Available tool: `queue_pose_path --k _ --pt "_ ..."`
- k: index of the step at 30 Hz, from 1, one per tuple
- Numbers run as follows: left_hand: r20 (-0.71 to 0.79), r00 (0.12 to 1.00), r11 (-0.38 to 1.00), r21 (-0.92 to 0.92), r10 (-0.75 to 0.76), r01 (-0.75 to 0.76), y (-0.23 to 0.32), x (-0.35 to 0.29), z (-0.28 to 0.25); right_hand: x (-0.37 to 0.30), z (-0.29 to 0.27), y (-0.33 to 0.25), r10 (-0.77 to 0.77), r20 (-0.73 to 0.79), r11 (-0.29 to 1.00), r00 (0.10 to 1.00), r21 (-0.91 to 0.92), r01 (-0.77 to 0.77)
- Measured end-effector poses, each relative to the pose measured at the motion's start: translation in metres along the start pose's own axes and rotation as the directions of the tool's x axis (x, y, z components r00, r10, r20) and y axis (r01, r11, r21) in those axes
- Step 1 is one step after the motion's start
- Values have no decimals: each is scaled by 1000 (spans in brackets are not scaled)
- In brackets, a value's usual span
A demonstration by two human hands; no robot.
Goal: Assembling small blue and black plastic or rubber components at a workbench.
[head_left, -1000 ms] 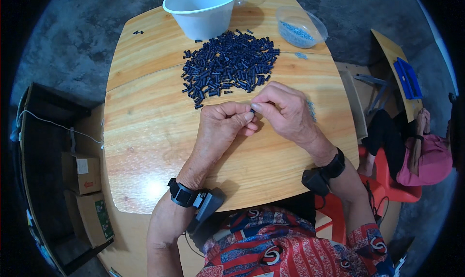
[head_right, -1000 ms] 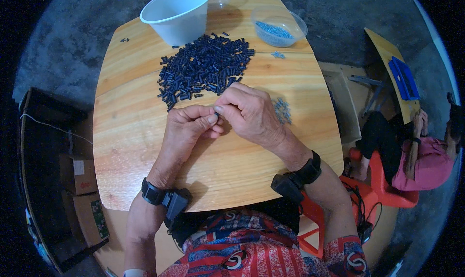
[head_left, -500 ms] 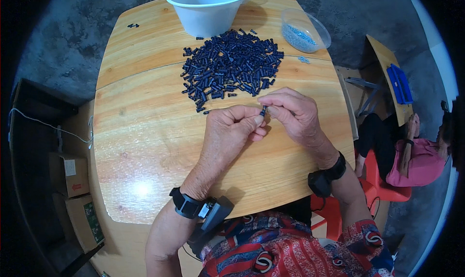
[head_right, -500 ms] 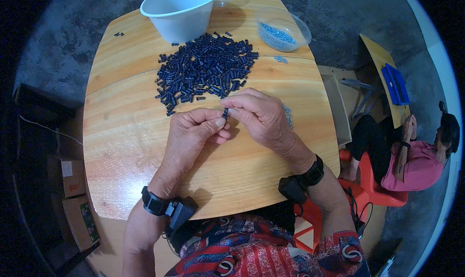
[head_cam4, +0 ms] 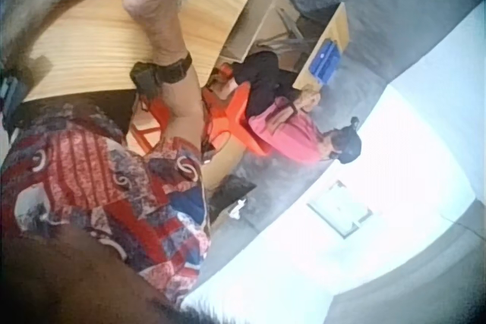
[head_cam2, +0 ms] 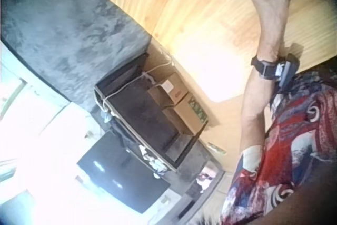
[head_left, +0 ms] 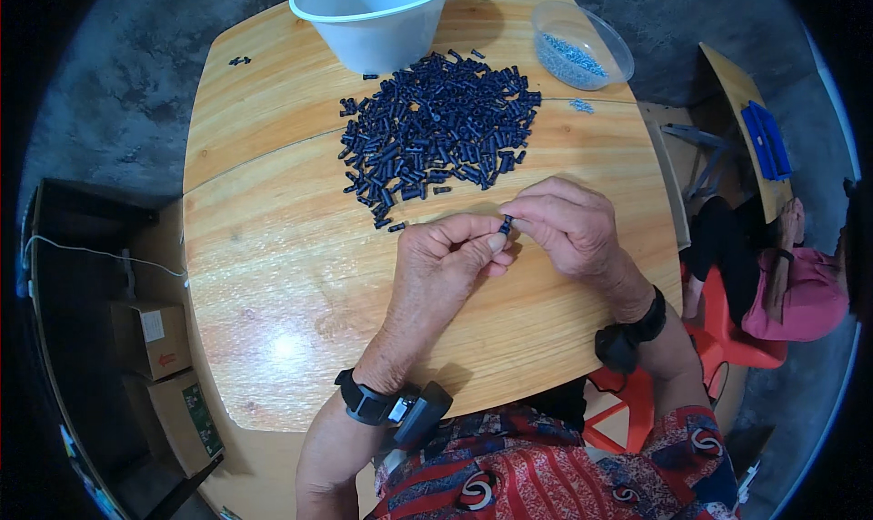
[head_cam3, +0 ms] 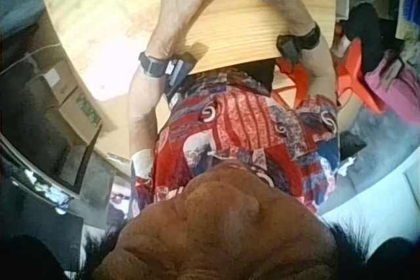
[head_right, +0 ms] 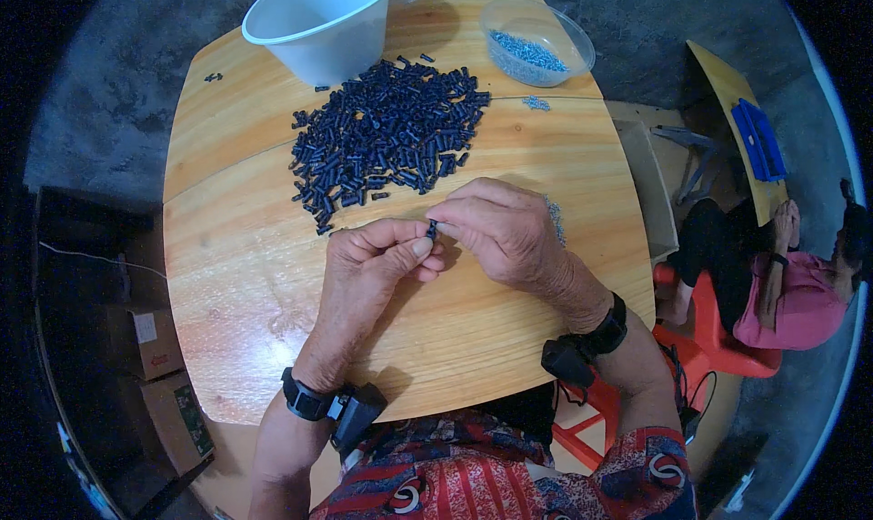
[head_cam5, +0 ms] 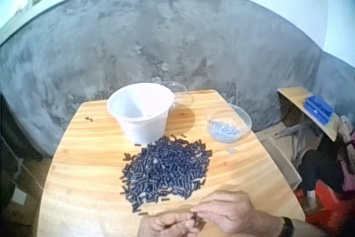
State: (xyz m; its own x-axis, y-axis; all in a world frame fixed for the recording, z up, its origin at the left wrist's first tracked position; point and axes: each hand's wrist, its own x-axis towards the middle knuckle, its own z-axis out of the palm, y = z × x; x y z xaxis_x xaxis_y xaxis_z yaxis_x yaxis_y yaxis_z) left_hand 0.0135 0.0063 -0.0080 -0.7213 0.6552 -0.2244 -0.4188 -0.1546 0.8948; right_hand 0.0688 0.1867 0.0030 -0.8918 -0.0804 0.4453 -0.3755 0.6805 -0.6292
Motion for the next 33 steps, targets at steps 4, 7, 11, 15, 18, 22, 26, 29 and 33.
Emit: queue_pose_path --k 4,7,11,15,18,22,26,29,33 --pt "-3 999 999 -36 -39 39 7 -2 -4 1 0 -4 -76 -15 996 997 -39 75" --pt "20 999 997 -55 -43 44 7 1 -10 2 1 -13 -63 1 994 998 -85 63" --pt "14 999 997 -58 -45 46 7 0 -13 5 1 -20 -166 -24 977 986 -138 161" --pt "25 999 999 20 -40 39 7 1 -11 4 0 -21 -230 -11 940 973 -260 219" --pt "17 999 998 41 -44 44 4 -2 -13 0 6 -21 -285 -1 906 959 -326 269" --pt "53 995 996 26 -82 81 3 -3 -15 -3 5 -19 -308 19 896 951 -330 297" --pt "94 993 997 -7 -70 71 11 -8 -10 -2 6 -17 -344 11 891 939 -313 330" --pt "159 984 993 102 -75 59 14 -7 -13 2 6 -17 -402 -53 866 914 -346 361" --pt "175 983 992 120 -56 35 13 -7 -17 3 7 -18 -384 -26 878 923 -319 356"
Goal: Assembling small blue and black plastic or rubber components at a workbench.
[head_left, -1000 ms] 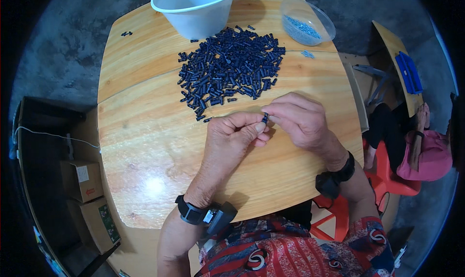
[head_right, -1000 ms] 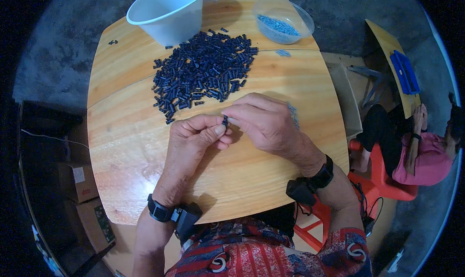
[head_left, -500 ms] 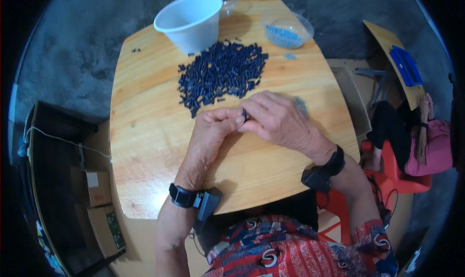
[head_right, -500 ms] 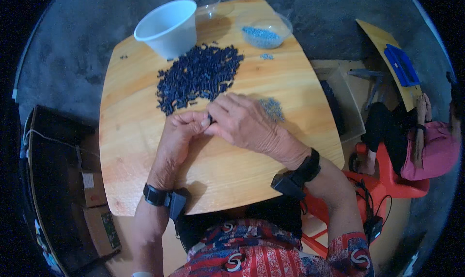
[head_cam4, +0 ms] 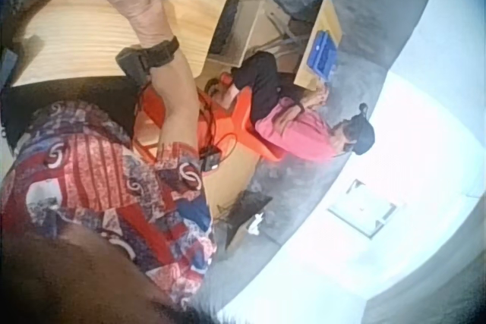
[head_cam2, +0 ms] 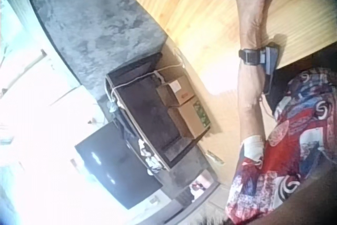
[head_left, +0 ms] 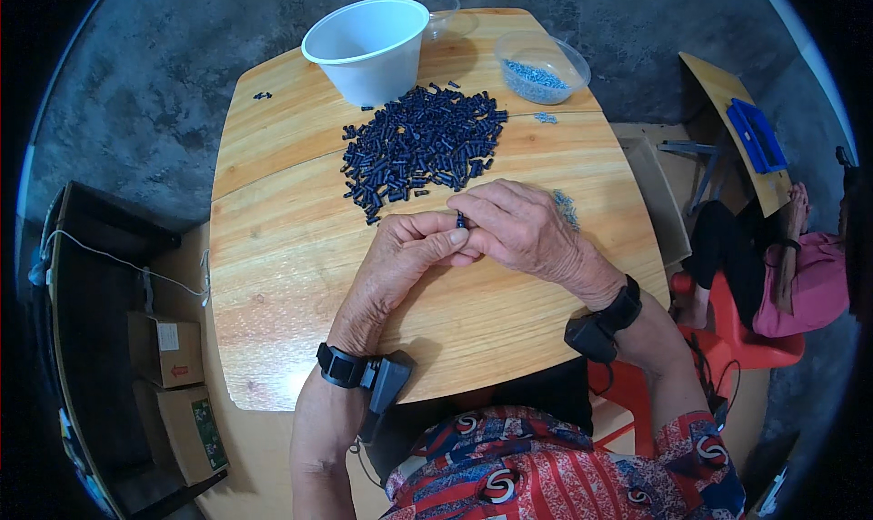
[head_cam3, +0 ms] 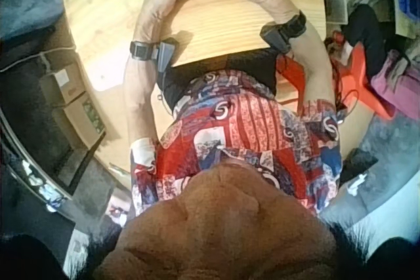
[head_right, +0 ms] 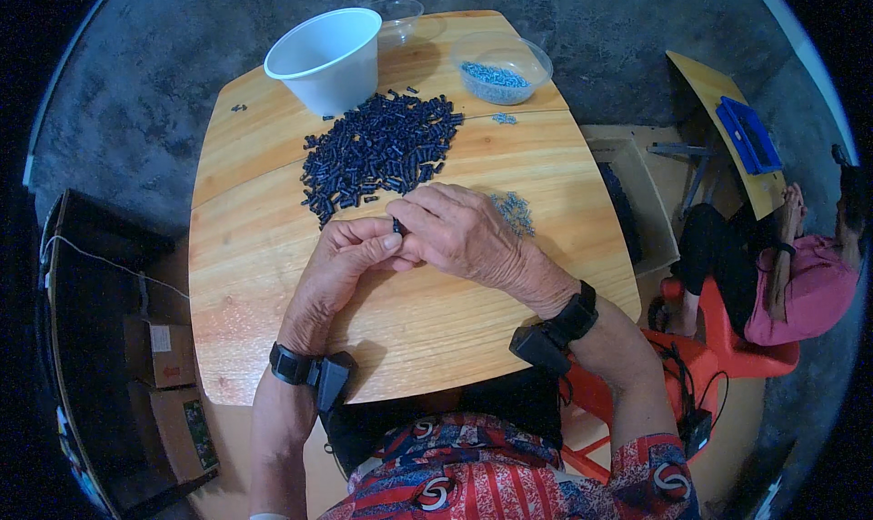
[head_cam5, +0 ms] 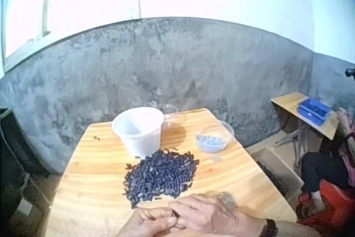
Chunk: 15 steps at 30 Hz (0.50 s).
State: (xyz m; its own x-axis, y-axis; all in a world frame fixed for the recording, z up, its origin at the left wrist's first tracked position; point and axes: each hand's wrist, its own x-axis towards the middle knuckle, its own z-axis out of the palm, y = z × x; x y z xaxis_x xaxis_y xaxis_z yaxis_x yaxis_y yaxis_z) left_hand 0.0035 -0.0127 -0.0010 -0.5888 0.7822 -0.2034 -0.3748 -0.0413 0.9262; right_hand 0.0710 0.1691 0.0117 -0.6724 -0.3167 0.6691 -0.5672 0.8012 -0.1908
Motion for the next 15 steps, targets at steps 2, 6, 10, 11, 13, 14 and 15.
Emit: queue_pose_path --k 2,6,10,11,13,14,15 --pt "16 999 999 -27 32 -32 -3 -1 1 0 1 0 -5 6 1000 1000 1 5" --pt "10 1000 1000 -15 24 -24 0 -2 4 -4 5 2 -6 -16 1000 1000 6 6" --pt "-29 997 998 13 65 -65 -1 -1 10 -6 6 2 7 -17 1000 1000 -9 -7" --pt "-59 996 997 31 68 -67 -1 -2 12 -5 5 2 6 -17 1000 1000 -9 -6" --pt "-76 995 997 49 69 -65 -2 -1 14 -5 3 1 40 -4 999 999 -27 -40" --pt "-92 993 996 68 69 -63 -2 -2 14 -4 3 0 38 -4 999 999 -28 -38" --pt "-92 993 996 67 71 -65 -3 -1 14 -4 3 0 47 -6 998 999 -37 -47"
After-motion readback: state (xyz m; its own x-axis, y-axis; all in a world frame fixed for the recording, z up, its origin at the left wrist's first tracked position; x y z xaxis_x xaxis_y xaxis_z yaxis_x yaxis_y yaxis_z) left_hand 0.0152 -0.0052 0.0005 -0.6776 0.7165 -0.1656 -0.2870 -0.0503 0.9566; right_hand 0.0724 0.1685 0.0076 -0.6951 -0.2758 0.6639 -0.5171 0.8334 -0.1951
